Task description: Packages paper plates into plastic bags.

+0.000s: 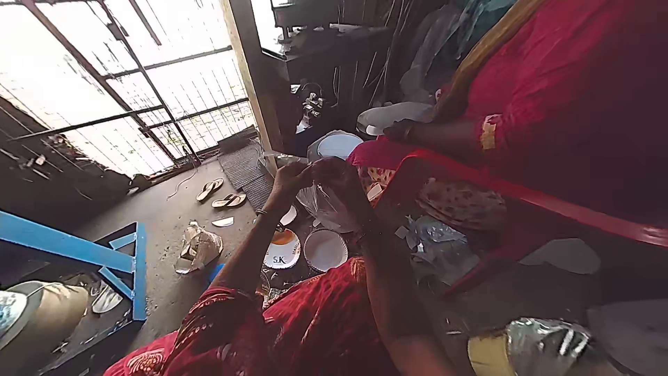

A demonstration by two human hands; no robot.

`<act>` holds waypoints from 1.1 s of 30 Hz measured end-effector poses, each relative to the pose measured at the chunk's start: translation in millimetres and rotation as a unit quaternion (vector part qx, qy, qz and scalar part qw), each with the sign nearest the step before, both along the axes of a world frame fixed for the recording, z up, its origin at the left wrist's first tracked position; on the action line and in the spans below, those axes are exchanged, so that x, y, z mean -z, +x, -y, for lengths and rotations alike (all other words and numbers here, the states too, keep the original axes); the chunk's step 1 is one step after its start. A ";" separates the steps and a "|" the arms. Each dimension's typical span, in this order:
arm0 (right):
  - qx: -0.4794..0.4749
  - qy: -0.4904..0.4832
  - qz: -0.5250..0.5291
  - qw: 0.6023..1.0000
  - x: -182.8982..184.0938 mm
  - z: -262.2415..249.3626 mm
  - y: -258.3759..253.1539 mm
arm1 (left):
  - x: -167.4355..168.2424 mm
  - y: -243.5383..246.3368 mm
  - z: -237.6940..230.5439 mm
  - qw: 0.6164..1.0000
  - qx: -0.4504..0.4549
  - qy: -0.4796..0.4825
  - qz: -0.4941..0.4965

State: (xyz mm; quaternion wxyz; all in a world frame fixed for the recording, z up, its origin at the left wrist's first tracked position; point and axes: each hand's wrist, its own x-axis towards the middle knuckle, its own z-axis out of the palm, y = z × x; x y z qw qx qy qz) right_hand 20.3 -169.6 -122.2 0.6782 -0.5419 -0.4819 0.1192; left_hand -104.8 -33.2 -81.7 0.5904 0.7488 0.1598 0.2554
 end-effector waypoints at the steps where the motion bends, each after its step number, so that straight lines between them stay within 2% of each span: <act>1: -0.002 0.004 -0.007 1.000 -3.7 -2.0 1.2 | 0.4 1.6 -4.3 1.000 0.006 -0.014 0.000; 5: 0.022 0.018 -0.071 0.997 -3.4 -15.4 10.8 | 1.0 7.8 -11.2 0.998 -0.011 -0.053 -0.006; 10: 0.137 0.005 -0.186 0.973 -1.3 -5.7 10.8 | 2.8 -7.0 -17.1 0.997 -0.046 0.022 -0.065; 15: 0.272 -0.024 -0.179 0.945 3.6 2.5 35.6 | 19.7 -21.1 -44.1 0.969 -0.151 0.118 -0.154; 18: 0.306 -0.031 -0.191 0.932 7.2 5.1 45.2 | 36.9 -31.7 -56.7 0.972 -0.185 0.083 -0.122; 20: 0.273 -0.052 -0.174 0.945 10.9 4.9 42.7 | 48.0 -34.7 -57.6 0.981 -0.186 0.022 -0.056; 22: 0.201 -0.073 -0.135 0.967 13.1 4.6 36.4 | 49.5 -34.1 -50.2 0.982 -0.172 -0.075 0.012; 25: 0.098 -0.089 -0.078 0.988 13.2 -5.8 21.5 | 40.9 -30.3 -37.1 0.969 -0.146 -0.188 0.059; 28: 0.043 -0.127 -0.034 0.990 10.8 -18.0 5.4 | 30.5 -24.1 -28.8 0.945 -0.156 -0.273 0.092; 30: 0.088 -0.170 0.024 0.981 13.2 -22.8 -0.3 | 28.9 -26.0 -27.5 0.951 -0.183 -0.231 0.093; 31: 0.139 -0.191 0.067 0.969 16.2 -25.3 0.9 | 29.7 -30.1 -28.5 0.963 -0.193 -0.171 0.075; 33: 0.209 -0.224 0.123 0.944 23.3 -28.0 9.2 | 31.0 -45.1 -33.7 0.982 -0.186 0.016 -0.011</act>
